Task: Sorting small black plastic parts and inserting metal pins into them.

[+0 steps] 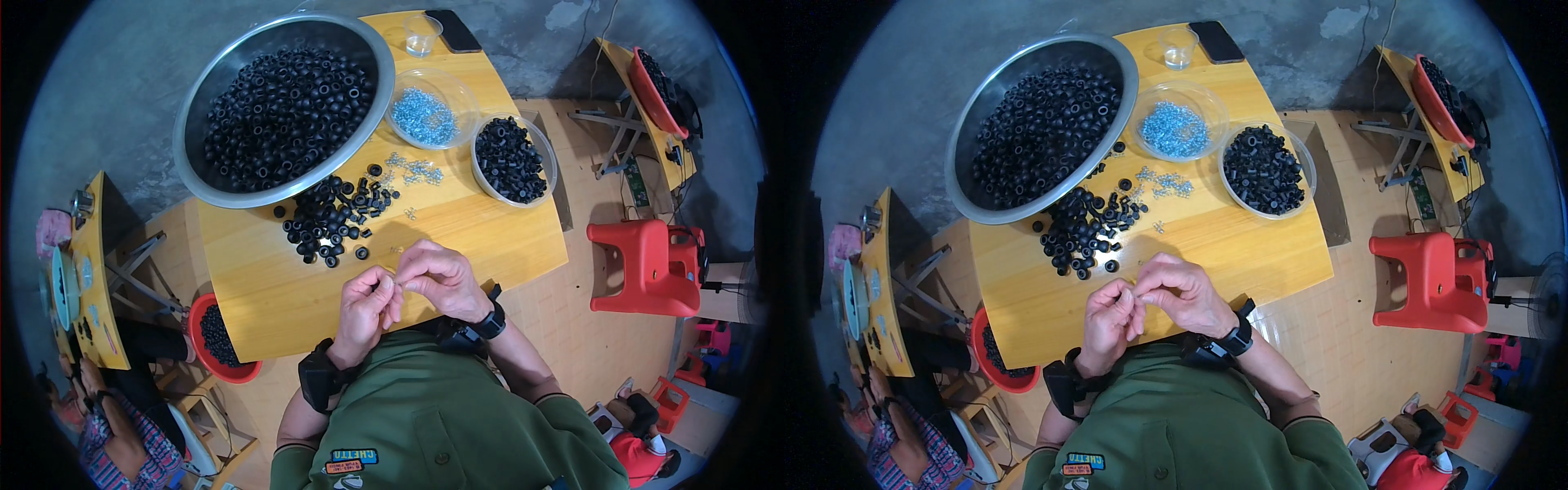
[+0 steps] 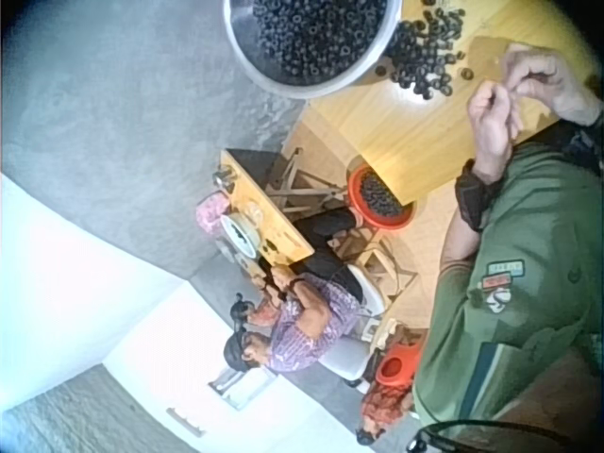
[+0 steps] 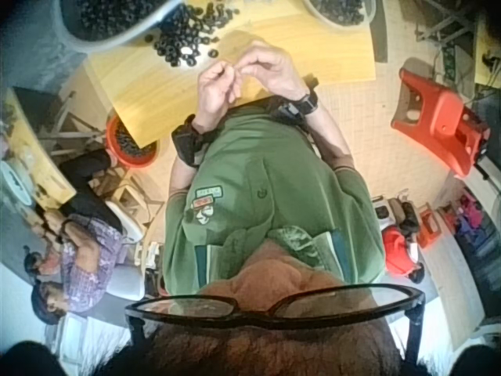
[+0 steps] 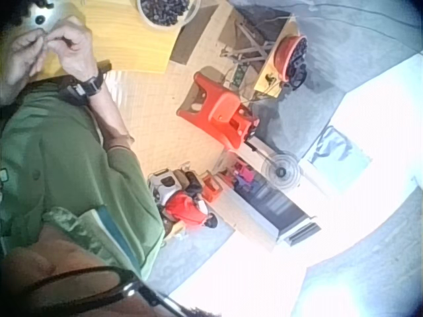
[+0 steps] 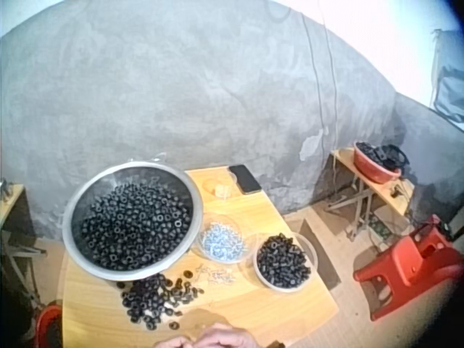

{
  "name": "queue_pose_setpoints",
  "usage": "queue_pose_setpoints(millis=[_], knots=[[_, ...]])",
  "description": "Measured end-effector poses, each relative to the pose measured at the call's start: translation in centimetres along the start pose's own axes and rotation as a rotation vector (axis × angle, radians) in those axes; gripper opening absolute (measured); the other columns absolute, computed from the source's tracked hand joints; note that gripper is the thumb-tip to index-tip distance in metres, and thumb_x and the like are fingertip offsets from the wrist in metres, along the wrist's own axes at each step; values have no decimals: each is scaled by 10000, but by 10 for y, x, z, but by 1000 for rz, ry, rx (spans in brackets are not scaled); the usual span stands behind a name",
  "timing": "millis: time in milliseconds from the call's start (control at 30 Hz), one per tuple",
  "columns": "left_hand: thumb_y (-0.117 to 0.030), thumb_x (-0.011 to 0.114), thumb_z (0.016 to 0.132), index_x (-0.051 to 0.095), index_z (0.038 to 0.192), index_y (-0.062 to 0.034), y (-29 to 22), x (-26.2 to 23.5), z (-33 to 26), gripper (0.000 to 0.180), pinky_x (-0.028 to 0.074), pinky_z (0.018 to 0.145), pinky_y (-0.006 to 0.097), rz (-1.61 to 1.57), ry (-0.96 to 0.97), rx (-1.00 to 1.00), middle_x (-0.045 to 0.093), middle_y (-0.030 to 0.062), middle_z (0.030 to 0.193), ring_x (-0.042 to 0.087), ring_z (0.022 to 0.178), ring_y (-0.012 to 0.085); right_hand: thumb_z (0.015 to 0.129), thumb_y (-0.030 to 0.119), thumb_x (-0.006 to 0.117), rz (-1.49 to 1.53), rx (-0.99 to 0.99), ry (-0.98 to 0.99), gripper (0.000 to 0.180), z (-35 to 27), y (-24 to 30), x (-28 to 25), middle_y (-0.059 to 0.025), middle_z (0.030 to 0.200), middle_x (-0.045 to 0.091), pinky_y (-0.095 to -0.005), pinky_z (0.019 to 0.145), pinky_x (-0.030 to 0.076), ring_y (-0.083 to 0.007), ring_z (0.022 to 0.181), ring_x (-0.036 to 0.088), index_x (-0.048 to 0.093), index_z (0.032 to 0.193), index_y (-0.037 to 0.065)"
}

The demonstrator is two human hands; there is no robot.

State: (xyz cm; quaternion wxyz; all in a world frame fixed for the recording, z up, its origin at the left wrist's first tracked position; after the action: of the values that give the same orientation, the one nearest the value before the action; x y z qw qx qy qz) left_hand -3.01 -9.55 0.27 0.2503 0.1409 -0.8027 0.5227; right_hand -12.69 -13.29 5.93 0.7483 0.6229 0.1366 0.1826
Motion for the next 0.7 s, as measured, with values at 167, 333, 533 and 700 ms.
queue_pose_setpoints(millis=[167,333,533,700], knots=[[-150,452,931,505,775,-34,4,-5,0,202,308,364,166,-113,-17,-50,535,36,645,454,452,53,753,-53,583,-150,-61,26,155,-3,5,4,-63,859,554,-278,691,444,-190,787,544,646,836,61],[-167,451,932,510,767,-39,2,-9,-2,217,300,355,167,42,-30,-5,538,33,630,434,419,50,734,-61,578,-473,-263,86,171,-9,25,13,-77,891,544,-281,652,458,-209,767,557,642,832,64],[-199,449,936,516,762,-48,2,-4,-1,240,289,343,165,14,-2,-17,535,26,618,421,400,44,768,-51,574,-294,-159,-53,133,-8,17,6,-80,834,568,-277,631,460,-212,711,563,621,855,38],[-197,444,940,519,799,-44,1,-3,0,221,290,358,163,16,-34,-17,526,20,620,415,413,40,786,-26,592,-76,-10,-93,89,-6,0,2,-82,793,584,-261,638,449,-174,706,559,611,864,13]])
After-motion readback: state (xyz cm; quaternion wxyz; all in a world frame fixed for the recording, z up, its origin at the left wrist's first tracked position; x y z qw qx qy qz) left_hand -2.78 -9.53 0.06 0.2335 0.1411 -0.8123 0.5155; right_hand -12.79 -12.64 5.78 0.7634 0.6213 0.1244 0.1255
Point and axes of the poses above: each hand's wrist, its own z-axis towards the middle knuckle, its own x-axis out of the palm, y = z × x, the point moved 9 cm from there along z, towards the middle knuckle
